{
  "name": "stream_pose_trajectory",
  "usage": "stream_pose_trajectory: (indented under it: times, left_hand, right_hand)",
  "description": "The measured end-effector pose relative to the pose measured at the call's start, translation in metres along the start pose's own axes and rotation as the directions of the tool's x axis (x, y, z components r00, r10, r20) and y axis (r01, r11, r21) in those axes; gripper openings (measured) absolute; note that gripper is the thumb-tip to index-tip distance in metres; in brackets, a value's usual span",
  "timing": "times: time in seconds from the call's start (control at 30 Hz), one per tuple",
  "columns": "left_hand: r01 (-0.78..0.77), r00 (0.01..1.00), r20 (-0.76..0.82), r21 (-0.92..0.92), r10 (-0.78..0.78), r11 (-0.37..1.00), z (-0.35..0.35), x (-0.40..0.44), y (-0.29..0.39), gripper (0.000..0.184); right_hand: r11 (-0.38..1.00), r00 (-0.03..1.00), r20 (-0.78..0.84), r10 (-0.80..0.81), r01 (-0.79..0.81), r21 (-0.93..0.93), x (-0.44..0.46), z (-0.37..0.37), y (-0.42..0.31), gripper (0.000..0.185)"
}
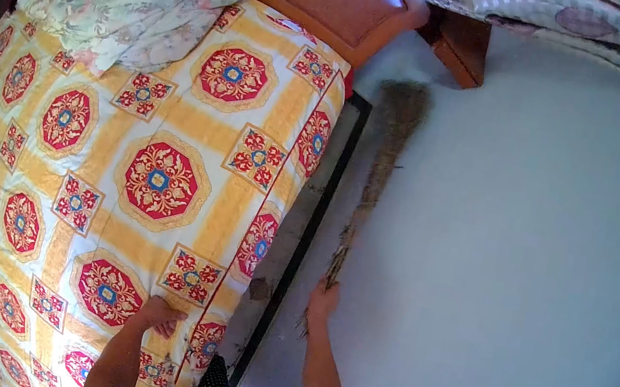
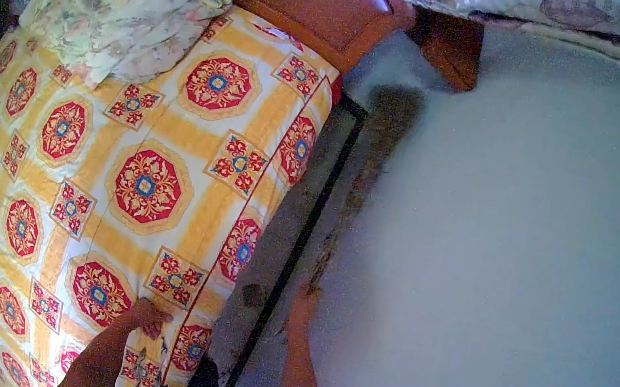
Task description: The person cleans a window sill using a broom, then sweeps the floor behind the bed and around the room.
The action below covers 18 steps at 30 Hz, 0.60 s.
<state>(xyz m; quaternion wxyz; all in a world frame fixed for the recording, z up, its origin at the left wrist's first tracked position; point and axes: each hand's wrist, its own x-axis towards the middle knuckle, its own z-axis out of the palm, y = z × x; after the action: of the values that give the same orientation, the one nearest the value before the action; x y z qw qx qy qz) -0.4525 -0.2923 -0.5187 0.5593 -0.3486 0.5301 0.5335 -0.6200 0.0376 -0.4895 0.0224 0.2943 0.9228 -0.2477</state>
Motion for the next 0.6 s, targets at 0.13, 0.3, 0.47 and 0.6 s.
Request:
stream_pose_trajectory:
  times: [0.13, 0.3, 0.47, 0.6]
  left_hand:
    - [-0.087, 0.996, -0.012, -0.016, 0.087, 0.996, 0.000, 0.015, -0.016, 0.042]
    - [-0.079, 0.997, -0.020, 0.002, 0.079, 0.997, 0.000, -0.012, 0.004, 0.044]
    - [-0.010, 1.000, 0.001, 0.038, 0.010, 0.999, 0.000, 0.003, -0.001, 0.043]
    - [-0.020, 1.000, -0.010, 0.046, 0.020, 0.999, 0.001, -0.009, 0.009, 0.043]
  right_hand:
    - [0.992, 0.995, -0.089, -0.040, 0.029, -0.123, 0.051, 0.024, -0.030, 0.027]
    - [0.933, 0.966, 0.131, -0.224, 0.251, -0.257, 0.153, 0.114, 0.033, 0.018]
    - [0.668, 0.729, 0.531, -0.432, 0.654, -0.355, 0.197, 0.169, 0.106, 0.029]
    - [0.979, 0.968, 0.241, -0.074, 0.117, -0.168, 0.082, 0.078, -0.004, 0.038]
